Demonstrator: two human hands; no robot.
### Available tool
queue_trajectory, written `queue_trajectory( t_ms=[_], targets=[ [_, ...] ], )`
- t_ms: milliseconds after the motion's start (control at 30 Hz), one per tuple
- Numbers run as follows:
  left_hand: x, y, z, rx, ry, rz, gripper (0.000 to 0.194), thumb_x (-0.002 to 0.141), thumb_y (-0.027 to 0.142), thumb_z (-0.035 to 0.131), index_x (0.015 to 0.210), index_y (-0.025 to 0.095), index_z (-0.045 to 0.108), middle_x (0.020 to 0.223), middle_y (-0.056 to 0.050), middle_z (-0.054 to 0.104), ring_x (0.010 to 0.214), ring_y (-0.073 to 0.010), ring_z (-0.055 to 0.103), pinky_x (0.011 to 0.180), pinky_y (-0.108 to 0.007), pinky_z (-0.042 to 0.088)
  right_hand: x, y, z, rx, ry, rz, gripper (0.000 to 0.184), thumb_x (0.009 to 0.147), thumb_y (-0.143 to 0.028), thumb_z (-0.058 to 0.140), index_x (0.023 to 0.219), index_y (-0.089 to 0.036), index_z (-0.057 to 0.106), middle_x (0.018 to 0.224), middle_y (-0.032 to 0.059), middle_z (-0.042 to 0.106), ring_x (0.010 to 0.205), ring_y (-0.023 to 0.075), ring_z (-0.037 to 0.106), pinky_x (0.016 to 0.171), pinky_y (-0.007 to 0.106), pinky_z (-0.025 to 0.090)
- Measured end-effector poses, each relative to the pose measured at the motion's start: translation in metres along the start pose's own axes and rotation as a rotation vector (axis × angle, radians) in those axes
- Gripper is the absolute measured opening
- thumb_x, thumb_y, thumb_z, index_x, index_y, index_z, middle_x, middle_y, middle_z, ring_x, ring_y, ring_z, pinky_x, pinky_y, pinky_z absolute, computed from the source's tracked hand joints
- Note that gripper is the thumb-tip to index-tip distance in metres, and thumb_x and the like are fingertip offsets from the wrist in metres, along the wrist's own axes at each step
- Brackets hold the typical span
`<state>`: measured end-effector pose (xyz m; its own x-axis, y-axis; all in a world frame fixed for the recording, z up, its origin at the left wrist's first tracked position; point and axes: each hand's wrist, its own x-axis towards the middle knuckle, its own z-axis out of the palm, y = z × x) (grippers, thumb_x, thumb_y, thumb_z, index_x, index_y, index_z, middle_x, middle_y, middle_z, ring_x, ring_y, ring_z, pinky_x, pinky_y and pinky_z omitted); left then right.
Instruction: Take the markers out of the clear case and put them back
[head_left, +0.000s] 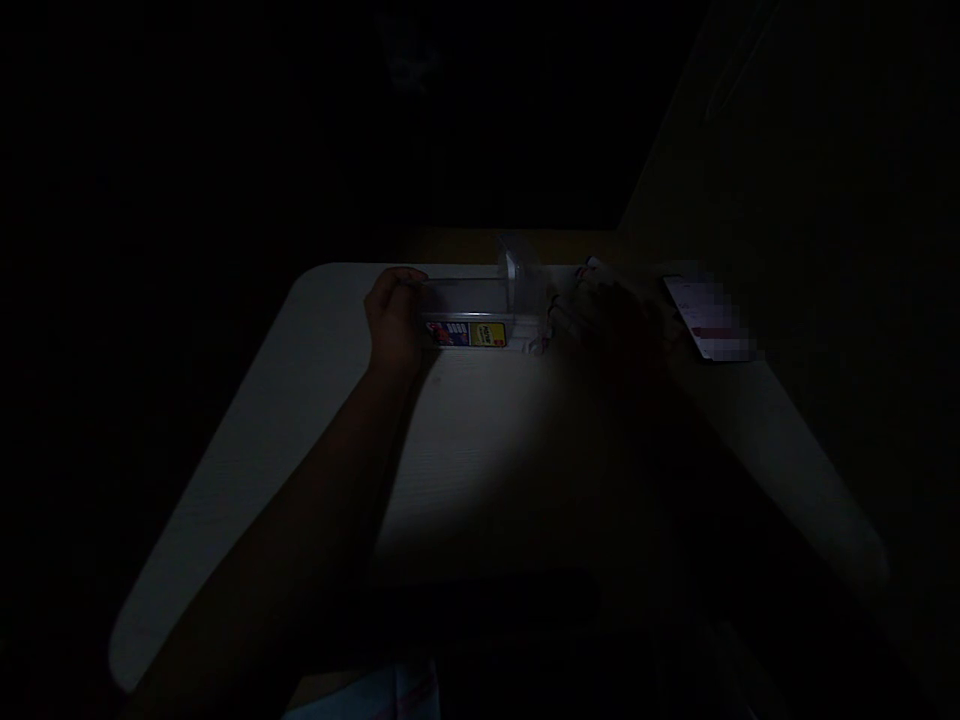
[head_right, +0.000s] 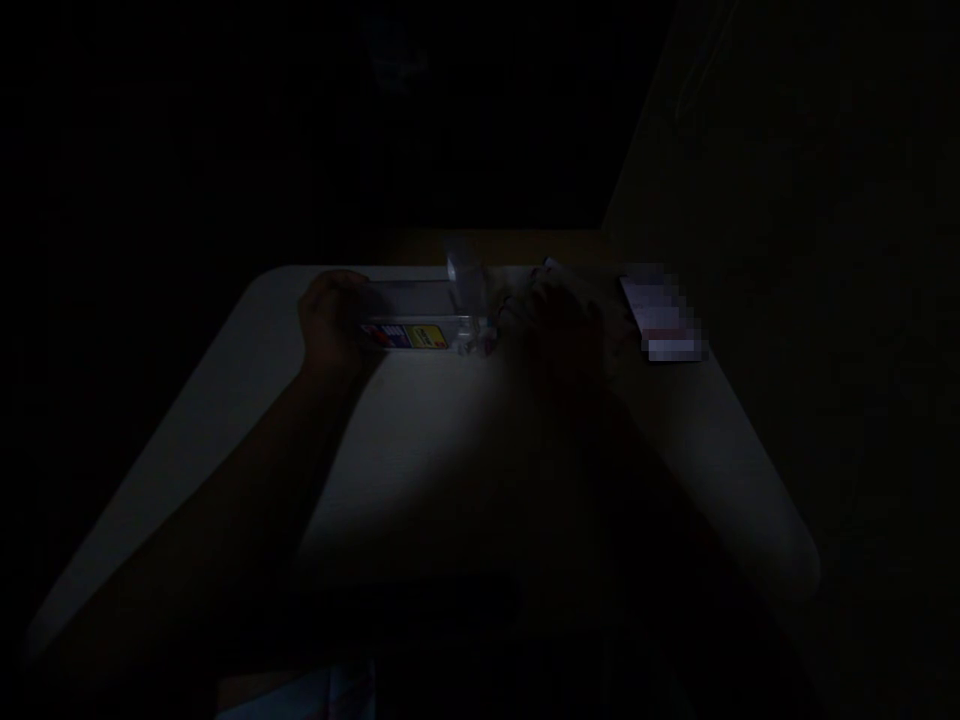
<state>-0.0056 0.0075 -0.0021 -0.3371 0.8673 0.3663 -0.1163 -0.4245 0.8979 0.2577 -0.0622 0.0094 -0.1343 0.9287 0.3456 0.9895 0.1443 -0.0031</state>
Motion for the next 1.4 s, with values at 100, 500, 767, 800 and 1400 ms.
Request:
queue_trajectory(
  t_ms=[100, 500, 767, 800, 1400],
  targets=[
    [0.000, 0.001, 0.001, 0.012, -0.001, -0.019, 0.014, 0.079, 0.013, 0.049, 0.068, 0.015, 0.057, 0.060, 0.002, 0.051, 0.053, -0.0083, 0.045, 0.052, -0.025, 0.032, -0.007, -0.013, 0.004, -0.011, -0.045, -0.047, 0.051, 0.095, -0.032, 0.030, 0.143, -0.019, 0.037, 0.152, 0.0134, 0.034, 0.139, 0.0297, 0.030, 0.108, 0.058, 0.022],
    [-0.003, 0.006, 0.004, -0.001, 0.026, -0.016, 0.015, 0.075, 0.026, 0.057, 0.061, 0.020, 0.059, 0.061, 0.000, 0.051, 0.055, -0.0116, 0.044, 0.050, -0.026, 0.033, -0.003, -0.015, -0.004, 0.031, -0.056, -0.031, 0.047, 0.092, -0.022, 0.032, 0.136, -0.017, 0.048, 0.142, 0.0146, 0.049, 0.132, 0.0291, 0.042, 0.107, 0.056, 0.025],
    [-0.003, 0.007, 0.005, -0.012, 0.029, -0.025, 0.011, 0.072, 0.016, 0.052, 0.063, 0.017, 0.059, 0.060, 0.000, 0.052, 0.055, -0.0105, 0.044, 0.051, -0.025, 0.032, 0.000, -0.033, 0.000, 0.219, -0.036, -0.333, 0.049, 0.090, -0.016, 0.033, 0.137, -0.006, 0.045, 0.138, 0.0190, 0.051, 0.125, 0.0257, 0.047, 0.100, 0.038, 0.037],
    [-0.004, 0.007, 0.005, -0.016, 0.025, -0.025, 0.011, 0.071, 0.016, 0.051, 0.063, 0.016, 0.059, 0.059, 0.000, 0.051, 0.054, -0.0104, 0.044, 0.050, -0.025, 0.032, 0.001, -0.034, 0.002, 0.217, -0.051, -0.345, 0.049, 0.090, -0.015, 0.033, 0.136, -0.006, 0.045, 0.138, 0.0189, 0.051, 0.125, 0.0254, 0.047, 0.099, 0.037, 0.037],
    [-0.005, 0.009, 0.006, 0.009, 0.027, -0.013, 0.011, 0.068, 0.027, 0.056, 0.062, 0.019, 0.059, 0.059, 0.000, 0.052, 0.053, -0.0111, 0.044, 0.049, -0.025, 0.032, -0.001, -0.030, -0.012, 0.198, -0.062, -0.225, 0.033, 0.090, -0.022, 0.039, 0.104, -0.017, 0.068, 0.114, 0.0105, 0.067, 0.103, 0.0235, 0.059, 0.091, 0.037, 0.034]
  ],
)
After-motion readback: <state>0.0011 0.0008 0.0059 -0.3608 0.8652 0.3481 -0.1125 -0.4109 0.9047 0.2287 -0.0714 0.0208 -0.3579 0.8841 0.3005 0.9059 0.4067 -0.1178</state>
